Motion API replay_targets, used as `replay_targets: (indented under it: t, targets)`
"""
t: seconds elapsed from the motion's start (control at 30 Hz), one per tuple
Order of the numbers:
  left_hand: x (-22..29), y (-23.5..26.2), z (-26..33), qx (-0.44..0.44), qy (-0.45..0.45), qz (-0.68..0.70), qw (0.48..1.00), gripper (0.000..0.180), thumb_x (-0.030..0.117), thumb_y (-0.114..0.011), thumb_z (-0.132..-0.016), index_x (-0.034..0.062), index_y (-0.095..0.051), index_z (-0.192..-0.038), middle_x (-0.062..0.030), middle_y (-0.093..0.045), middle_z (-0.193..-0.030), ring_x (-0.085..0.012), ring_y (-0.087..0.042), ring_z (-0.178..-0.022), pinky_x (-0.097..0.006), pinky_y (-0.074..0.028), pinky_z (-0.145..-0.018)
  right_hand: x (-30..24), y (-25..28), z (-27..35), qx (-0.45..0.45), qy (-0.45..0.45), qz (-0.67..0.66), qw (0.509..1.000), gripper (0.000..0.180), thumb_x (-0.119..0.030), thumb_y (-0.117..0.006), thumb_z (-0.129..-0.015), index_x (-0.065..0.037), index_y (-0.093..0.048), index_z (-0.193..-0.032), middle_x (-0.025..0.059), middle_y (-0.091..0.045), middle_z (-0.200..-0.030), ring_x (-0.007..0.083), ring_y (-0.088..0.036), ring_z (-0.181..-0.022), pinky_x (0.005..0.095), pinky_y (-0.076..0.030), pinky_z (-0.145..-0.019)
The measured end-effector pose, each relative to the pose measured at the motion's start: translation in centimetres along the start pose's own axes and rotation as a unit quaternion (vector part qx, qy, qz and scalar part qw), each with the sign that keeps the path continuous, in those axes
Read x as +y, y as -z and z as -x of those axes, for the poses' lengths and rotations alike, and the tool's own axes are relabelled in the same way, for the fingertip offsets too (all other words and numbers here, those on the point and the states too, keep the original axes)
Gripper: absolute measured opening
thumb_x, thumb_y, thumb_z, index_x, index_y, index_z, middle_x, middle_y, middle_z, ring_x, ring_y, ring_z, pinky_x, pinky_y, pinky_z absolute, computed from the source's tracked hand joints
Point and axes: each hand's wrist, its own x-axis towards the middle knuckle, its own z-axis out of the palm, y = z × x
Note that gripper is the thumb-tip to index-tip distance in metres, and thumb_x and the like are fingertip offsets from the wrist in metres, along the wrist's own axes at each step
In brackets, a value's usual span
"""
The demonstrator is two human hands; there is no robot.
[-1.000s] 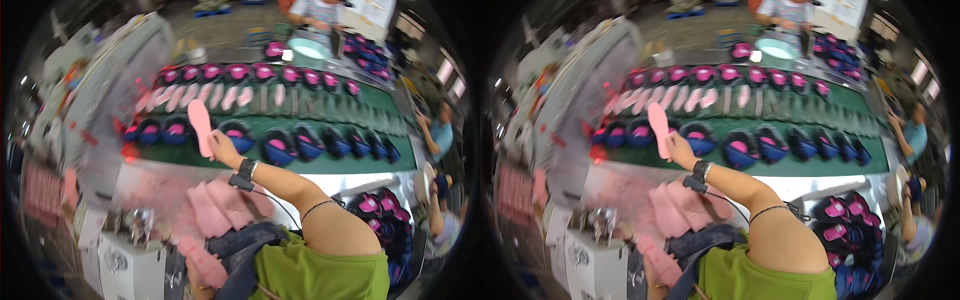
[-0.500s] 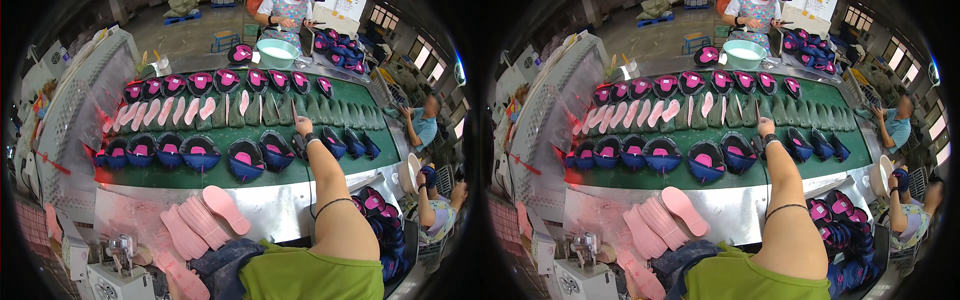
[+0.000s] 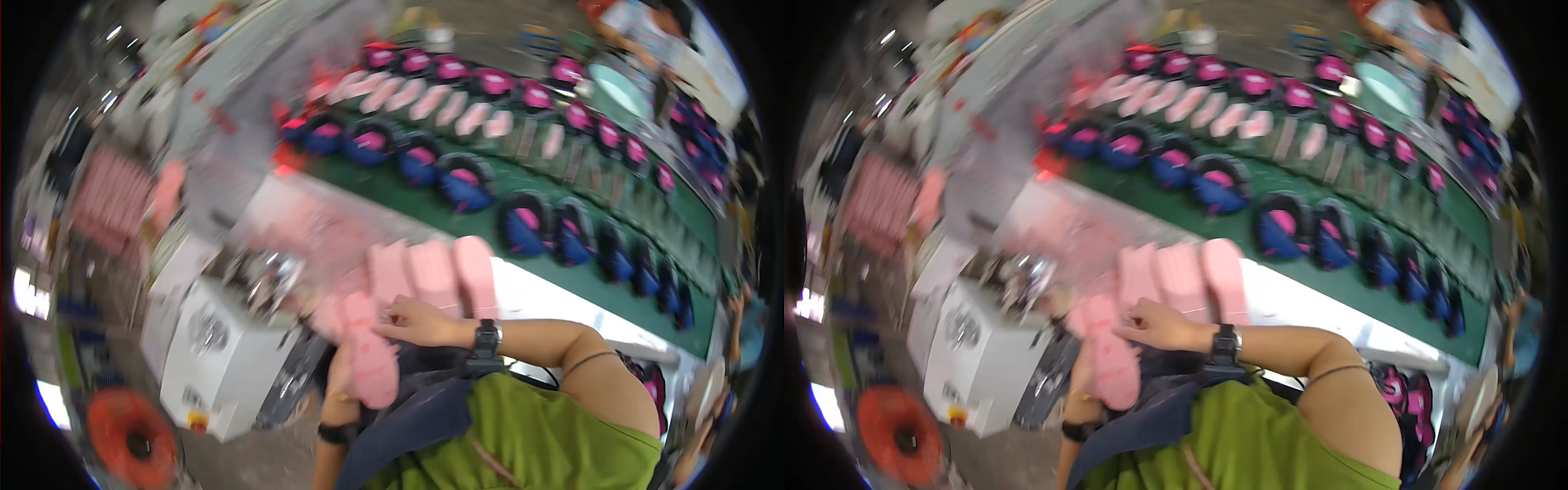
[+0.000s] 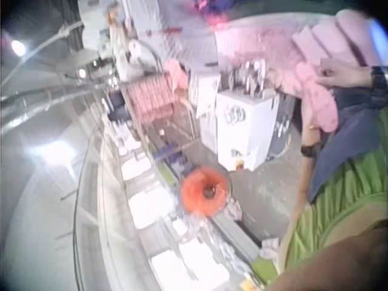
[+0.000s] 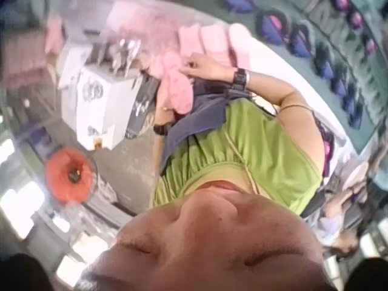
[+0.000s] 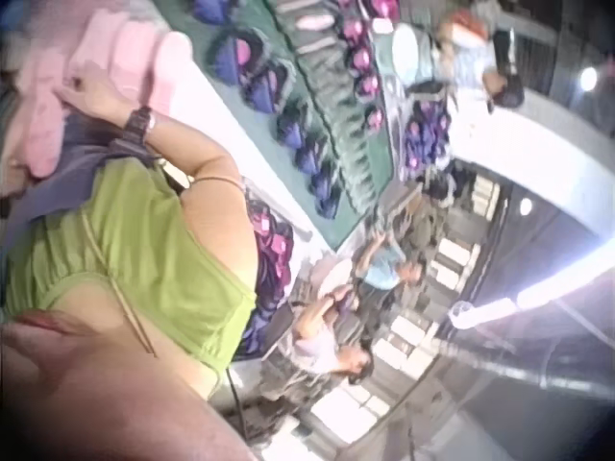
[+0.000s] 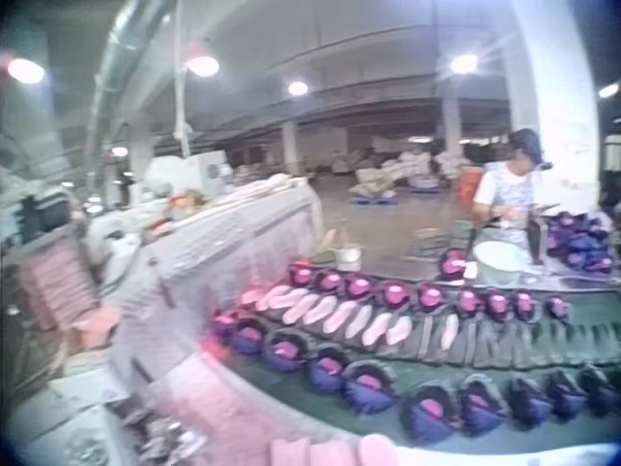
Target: Feed shoe soles into a processing machine and place the finished components into shoe lasts on an assembly conveyor.
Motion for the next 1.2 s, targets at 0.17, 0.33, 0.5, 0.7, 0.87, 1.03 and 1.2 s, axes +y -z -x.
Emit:
replay_targets:
  t: [0.17, 0.33, 0.5, 0.7, 0.87, 1.03, 1.2]
  targets:
    - [0.3, 1.9, 2.4, 0.219, -0.139, -0.05, 0.964, 0.052, 0.046, -0.043, -0.101, 0.0013, -0.049, -0.127, -0.0105, -0.062, -0.105, -0.0213, -0.065, -0.093, -0.035, -0.055, -0.081, 0.4, -4.8, -7.8, 0.184, 0.048, -0.157, 0.969, 0.037, -0.034, -0.061, -0.092, 0.003, -0.061, -0.093, 0.0174, -0.066, -0.083, 0.0261, -0.062, -0.071, 0.0392, -0.048, -0.064]
    - [-0.3, 4.5, 6.5, 0.225, -0.049, -0.012, 0.973, 0.056, 0.052, -0.045, -0.098, 0.0034, -0.049, -0.127, -0.0091, -0.058, -0.09, -0.0277, -0.065, -0.083, -0.045, -0.057, -0.073, 0.0, -4.8, -17.8, 0.188, 0.071, -0.148, 0.968, 0.037, -0.031, -0.062, -0.09, 0.003, -0.06, -0.102, 0.0178, -0.067, -0.086, 0.0259, -0.065, -0.078, 0.0373, -0.049, -0.067]
    - [-0.5, 4.5, 7.4, 0.201, -0.055, 0.0, 0.978, 0.059, 0.055, -0.044, -0.097, 0.0049, -0.049, -0.129, -0.0088, -0.059, -0.09, -0.0274, -0.064, -0.084, -0.044, -0.056, -0.074, -4.0, -3.8, -21.2, 0.19, 0.013, -0.063, 0.98, 0.046, -0.032, -0.065, -0.089, 0.001, -0.053, -0.119, 0.0152, -0.064, -0.092, 0.0233, -0.065, -0.082, 0.0347, -0.05, -0.071]
    - [0.0, 5.1, 7.5, 0.185, -0.042, 0.001, 0.982, 0.065, 0.058, -0.043, -0.096, 0.0054, -0.045, -0.135, -0.008, -0.059, -0.091, -0.0267, -0.064, -0.086, -0.044, -0.056, -0.076, -4.9, -0.8, -18.1, 0.288, 0.111, 0.062, 0.949, 0.034, -0.022, -0.065, -0.084, -0.001, -0.054, -0.108, 0.0205, -0.064, -0.091, 0.0352, -0.064, -0.085, 0.043, -0.051, -0.072]
    - [-0.4, 5.1, 7.3, 0.15, -0.046, 0.004, 0.988, 0.067, 0.059, -0.042, -0.096, 0.0054, -0.044, -0.136, -0.0077, -0.059, -0.092, -0.0265, -0.063, -0.086, -0.043, -0.056, -0.076, -6.7, 1.2, -17.0, 0.346, 0.167, 0.225, 0.895, 0.033, -0.023, -0.064, -0.082, -0.002, -0.058, -0.106, 0.0215, -0.064, -0.092, 0.0382, -0.062, -0.089, 0.0448, -0.05, -0.075]
    - [-0.6, 4.1, 8.3, 0.175, -0.038, 0.002, 0.984, 0.068, 0.06, -0.041, -0.096, 0.0048, -0.045, -0.135, -0.008, -0.059, -0.09, -0.0262, -0.063, -0.083, -0.044, -0.055, -0.075, -6.3, -1.6, -19.9, 0.261, 0.048, 0.084, 0.96, 0.036, -0.032, -0.06, -0.086, 0.002, -0.068, -0.09, 0.0242, -0.066, -0.081, 0.0413, -0.064, -0.08, 0.0464, -0.05, -0.072]
    - [0.0, 3.3, 10.1, 0.219, -0.047, -0.01, 0.974, 0.067, 0.061, -0.039, -0.096, 0.0053, -0.046, -0.133, -0.0084, -0.059, -0.087, -0.0261, -0.063, -0.081, -0.044, -0.055, -0.074, -5.2, -4.2, -26.1, 0.343, 0.059, -0.052, 0.936, 0.034, -0.031, -0.06, -0.086, 0.002, -0.067, -0.089, 0.024, -0.066, -0.082, 0.0419, -0.064, -0.08, 0.0461, -0.049, -0.07]
